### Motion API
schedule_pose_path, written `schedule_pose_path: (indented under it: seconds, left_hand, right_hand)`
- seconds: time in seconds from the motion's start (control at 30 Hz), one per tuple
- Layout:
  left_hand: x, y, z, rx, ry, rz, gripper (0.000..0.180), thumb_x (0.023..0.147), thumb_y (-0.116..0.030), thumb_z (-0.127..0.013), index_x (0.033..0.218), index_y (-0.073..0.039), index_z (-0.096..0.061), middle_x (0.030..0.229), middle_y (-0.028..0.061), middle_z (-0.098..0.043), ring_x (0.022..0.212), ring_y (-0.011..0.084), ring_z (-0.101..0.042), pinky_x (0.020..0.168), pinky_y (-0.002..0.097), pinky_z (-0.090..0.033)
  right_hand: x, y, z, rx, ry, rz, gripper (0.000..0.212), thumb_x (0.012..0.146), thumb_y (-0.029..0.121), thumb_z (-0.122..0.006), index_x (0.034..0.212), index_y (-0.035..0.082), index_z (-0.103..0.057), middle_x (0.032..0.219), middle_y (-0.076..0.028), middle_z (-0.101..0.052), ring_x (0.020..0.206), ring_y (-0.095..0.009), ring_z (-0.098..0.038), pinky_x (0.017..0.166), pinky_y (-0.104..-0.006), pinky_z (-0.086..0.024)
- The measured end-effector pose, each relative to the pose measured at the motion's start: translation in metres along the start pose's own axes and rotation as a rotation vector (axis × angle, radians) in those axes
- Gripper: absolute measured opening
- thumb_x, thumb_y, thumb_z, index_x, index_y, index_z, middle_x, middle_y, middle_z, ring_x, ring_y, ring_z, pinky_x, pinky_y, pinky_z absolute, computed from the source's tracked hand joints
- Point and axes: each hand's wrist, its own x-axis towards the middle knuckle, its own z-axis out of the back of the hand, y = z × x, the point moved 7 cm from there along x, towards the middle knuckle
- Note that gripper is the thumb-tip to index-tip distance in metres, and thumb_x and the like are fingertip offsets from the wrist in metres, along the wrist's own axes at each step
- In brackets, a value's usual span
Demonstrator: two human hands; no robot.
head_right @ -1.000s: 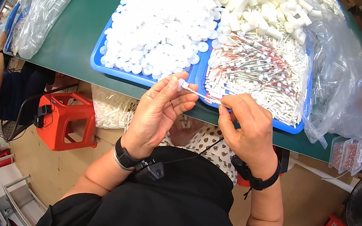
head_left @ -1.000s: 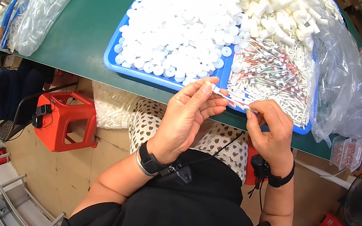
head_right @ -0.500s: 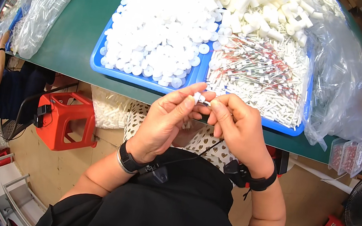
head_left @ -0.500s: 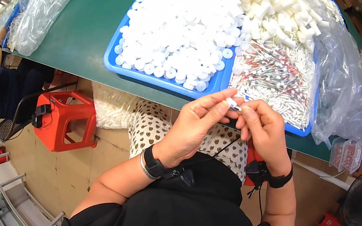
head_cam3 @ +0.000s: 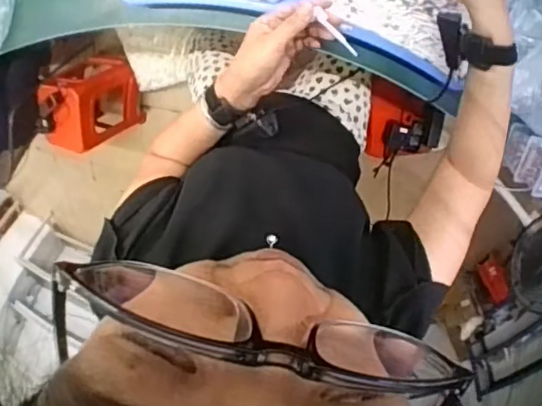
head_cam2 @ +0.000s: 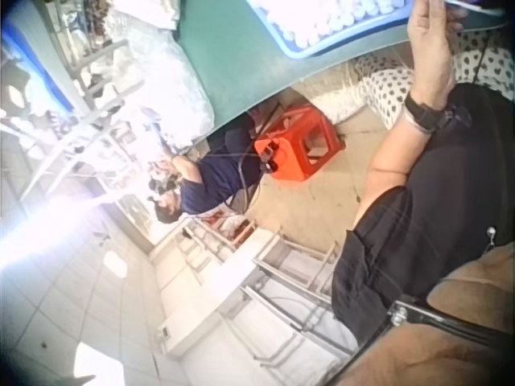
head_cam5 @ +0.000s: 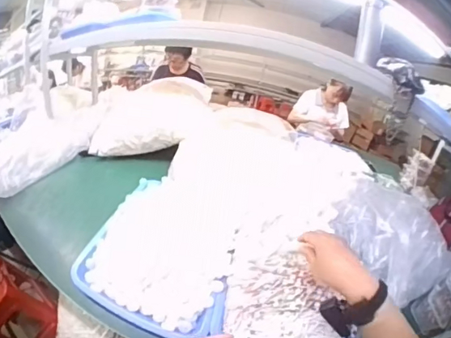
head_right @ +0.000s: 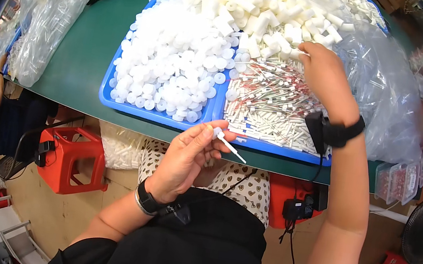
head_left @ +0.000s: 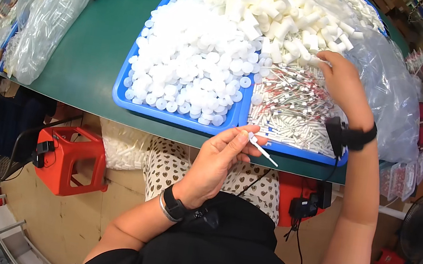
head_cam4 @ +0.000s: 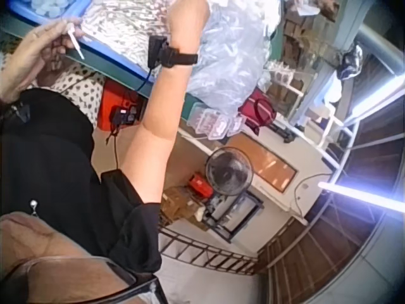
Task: The person repeatedly picks up small white plastic caps and cylindrical pieces from blue trays on a green table. They insert a thin metal pin into the center of each cap and then press a cylindrical piece onto the pin to secure it. The person handles the components one at a time, performing the same assembly sequence throughout the clip.
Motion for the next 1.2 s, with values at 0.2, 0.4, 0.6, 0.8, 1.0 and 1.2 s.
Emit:
schedule_pose_path:
  seconds: [0.2, 0.4, 0.6, 0.8, 1.0, 1.2]
  left_hand:
    - [-0.001, 0.003, 0.007, -0.029, -0.021, 0.033, 0.042, 0.104, -0.028, -0.05, 0.133, 0.003, -0.052, 0.117, 0.0126, -0.067, 0.095, 0.0118, -0.064, 0.082, 0.0247, -0.051]
    - [-0.005, -0.008, 0.01, 0.006, 0.043, -0.047, 0.042, 0.105, -0.031, -0.049, 0.13, 0.002, -0.054, 0.121, 0.0139, -0.065, 0.099, 0.0127, -0.063, 0.083, 0.0253, -0.051]
    - [-0.011, -0.017, -0.017, 0.141, 0.219, -0.152, 0.038, 0.104, -0.032, -0.049, 0.125, -0.001, -0.058, 0.128, 0.0165, -0.061, 0.103, 0.0149, -0.063, 0.086, 0.0276, -0.051]
    - [-0.014, 0.003, -0.01, 0.038, 0.163, -0.054, 0.034, 0.104, -0.026, -0.051, 0.125, -0.001, -0.058, 0.114, 0.0107, -0.064, 0.093, 0.0128, -0.061, 0.084, 0.0265, -0.051]
    - [-0.012, 0.016, -0.006, 0.021, 0.081, 0.001, 0.03, 0.103, -0.023, -0.054, 0.124, -0.003, -0.059, 0.096, 0.0026, -0.063, 0.084, 0.0079, -0.057, 0.078, 0.0242, -0.049]
    - [-0.013, 0.013, -0.004, 0.236, 0.071, -0.064, 0.031, 0.103, -0.018, -0.053, 0.129, -0.001, -0.059, 0.093, 0.002, -0.064, 0.08, 0.0071, -0.059, 0.076, 0.0218, -0.05]
  right_hand:
    - [0.007, -0.016, -0.019, -0.2, -0.019, 0.028, 0.021, 0.089, 0.014, -0.061, 0.104, 0.001, -0.065, 0.092, -0.02, -0.067, 0.086, -0.04, -0.064, 0.076, -0.045, -0.05]
    - [-0.026, -0.001, 0.028, 0.268, -0.056, -0.246, 0.019, 0.092, 0.017, -0.063, 0.101, 0.0, -0.064, 0.072, -0.008, -0.062, 0.064, -0.015, -0.058, 0.061, -0.0308, -0.046]
    - [-0.127, 0.113, 0.004, 0.71, 0.36, -0.229, 0.026, 0.097, 0.004, -0.056, 0.122, -0.005, -0.059, 0.094, -0.01, -0.066, 0.071, -0.014, -0.064, 0.065, -0.0277, -0.053]
    - [-0.163, 0.111, -0.032, 1.075, 0.257, -0.369, 0.017, 0.092, -0.002, -0.061, 0.109, -0.003, -0.062, 0.096, -0.007, -0.064, 0.073, -0.012, -0.065, 0.064, -0.0254, -0.053]
    - [-0.161, 0.125, -0.019, 0.688, 0.133, -0.137, 0.016, 0.082, -0.003, -0.072, 0.096, -0.001, -0.064, 0.09, -0.007, -0.062, 0.072, -0.014, -0.064, 0.063, -0.0254, -0.052]
    - [-0.172, 0.113, -0.038, 1.239, 0.334, -0.528, 0.019, 0.091, 0.003, -0.066, 0.104, -0.001, -0.053, 0.095, -0.008, -0.064, 0.077, -0.011, -0.066, 0.068, -0.0247, -0.055]
